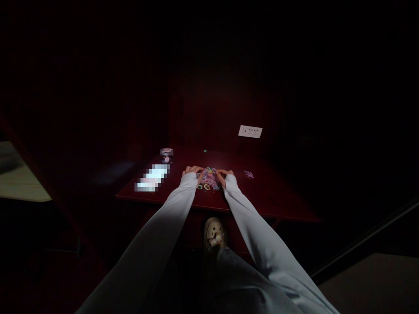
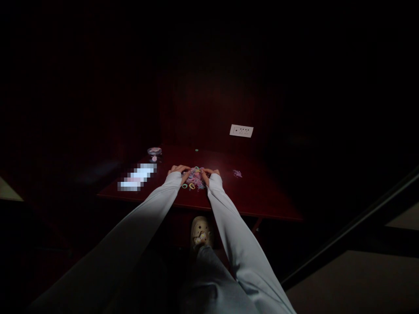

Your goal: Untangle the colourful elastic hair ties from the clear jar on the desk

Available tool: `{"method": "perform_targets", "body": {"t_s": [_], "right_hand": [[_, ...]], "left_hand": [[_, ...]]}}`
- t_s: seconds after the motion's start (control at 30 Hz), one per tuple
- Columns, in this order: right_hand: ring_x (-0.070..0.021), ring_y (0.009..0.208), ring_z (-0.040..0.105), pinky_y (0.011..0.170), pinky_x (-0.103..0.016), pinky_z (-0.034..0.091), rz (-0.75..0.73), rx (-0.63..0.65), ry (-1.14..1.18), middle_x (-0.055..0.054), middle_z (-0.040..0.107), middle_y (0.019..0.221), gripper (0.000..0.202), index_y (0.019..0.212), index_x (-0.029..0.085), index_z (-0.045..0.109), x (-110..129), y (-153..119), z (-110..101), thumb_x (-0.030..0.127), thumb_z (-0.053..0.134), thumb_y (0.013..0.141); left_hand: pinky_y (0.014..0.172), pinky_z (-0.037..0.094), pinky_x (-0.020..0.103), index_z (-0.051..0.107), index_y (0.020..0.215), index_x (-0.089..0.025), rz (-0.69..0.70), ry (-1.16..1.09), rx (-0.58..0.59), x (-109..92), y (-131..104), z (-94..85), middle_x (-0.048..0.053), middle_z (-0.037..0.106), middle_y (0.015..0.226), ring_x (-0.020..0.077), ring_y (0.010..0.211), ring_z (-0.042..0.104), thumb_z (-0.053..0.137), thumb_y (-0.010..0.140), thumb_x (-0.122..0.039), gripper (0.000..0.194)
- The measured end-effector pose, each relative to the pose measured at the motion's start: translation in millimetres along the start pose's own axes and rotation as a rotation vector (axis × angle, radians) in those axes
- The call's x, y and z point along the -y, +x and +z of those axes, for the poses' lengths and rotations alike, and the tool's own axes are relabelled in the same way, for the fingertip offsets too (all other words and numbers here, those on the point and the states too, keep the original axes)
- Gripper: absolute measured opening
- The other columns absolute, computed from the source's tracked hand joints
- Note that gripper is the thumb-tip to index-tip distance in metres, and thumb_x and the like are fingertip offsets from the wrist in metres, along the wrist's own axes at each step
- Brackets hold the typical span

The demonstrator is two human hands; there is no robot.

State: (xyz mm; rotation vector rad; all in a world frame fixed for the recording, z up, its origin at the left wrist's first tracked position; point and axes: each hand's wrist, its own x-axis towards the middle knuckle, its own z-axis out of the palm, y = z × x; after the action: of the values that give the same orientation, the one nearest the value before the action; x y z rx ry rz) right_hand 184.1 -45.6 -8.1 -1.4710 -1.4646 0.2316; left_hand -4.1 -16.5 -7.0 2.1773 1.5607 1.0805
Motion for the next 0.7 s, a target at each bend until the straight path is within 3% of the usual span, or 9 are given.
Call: {"method": "perform_targets", "body": {"t_s": [0.2,0.4,0.5,0.7], "right_hand": [[-0.0244,0.094,0.061,0.092,-0.037,0.049,-0.119,0.031,-0.084,-0.006,0.075,0.086,0.037,0.092,0.026,0.084,-1.2,-3.1,1.4,0.055,0.061,0.094],[-0.0248,0.096,0.06,0.092,-0.036,0.047,-0.108,0.036,-0.105,-0.006,0.077,0.088,0.036,0.091,0.025,0.083,-3.5,-1.3,3.0,0.051,0.059,0.095],[-0.0243,0.094,0.06,0.091,-0.036,0.047,-0.098,0.025,-0.096,-0.006,0.077,0.086,0.039,0.087,0.025,0.082,-1.9,-1.2,2.5,0.056,0.059,0.095],[-0.024,0.093,0.059,0.091,-0.036,0.047,-0.109,0.032,-0.09,-0.004,0.074,0.082,0.038,0.086,0.027,0.082,-1.2,-3.8,0.8,0.055,0.058,0.095]], "left_hand": [[0.106,0.036,0.043,0.076,0.111,-0.028,0.163,0.138,0.097,-16.0,2.8,0.7,0.008,0.075,0.125,0.0321,0.124,0.054,0.064,0.094,-0.029,0.021],[0.104,0.036,0.044,0.076,0.101,-0.027,0.134,0.125,0.092,-15.2,7.3,4.4,0.008,0.076,0.121,0.0328,0.122,0.055,0.066,0.092,-0.027,0.014],[0.104,0.036,0.044,0.076,0.096,-0.027,0.131,0.136,0.085,-14.0,7.2,4.4,0.008,0.076,0.12,0.0322,0.121,0.055,0.066,0.092,-0.028,0.01],[0.102,0.036,0.042,0.073,0.093,-0.026,0.104,0.142,0.103,-15.1,8.4,1.9,0.006,0.076,0.12,0.0302,0.121,0.056,0.06,0.097,-0.025,0.014]]}}
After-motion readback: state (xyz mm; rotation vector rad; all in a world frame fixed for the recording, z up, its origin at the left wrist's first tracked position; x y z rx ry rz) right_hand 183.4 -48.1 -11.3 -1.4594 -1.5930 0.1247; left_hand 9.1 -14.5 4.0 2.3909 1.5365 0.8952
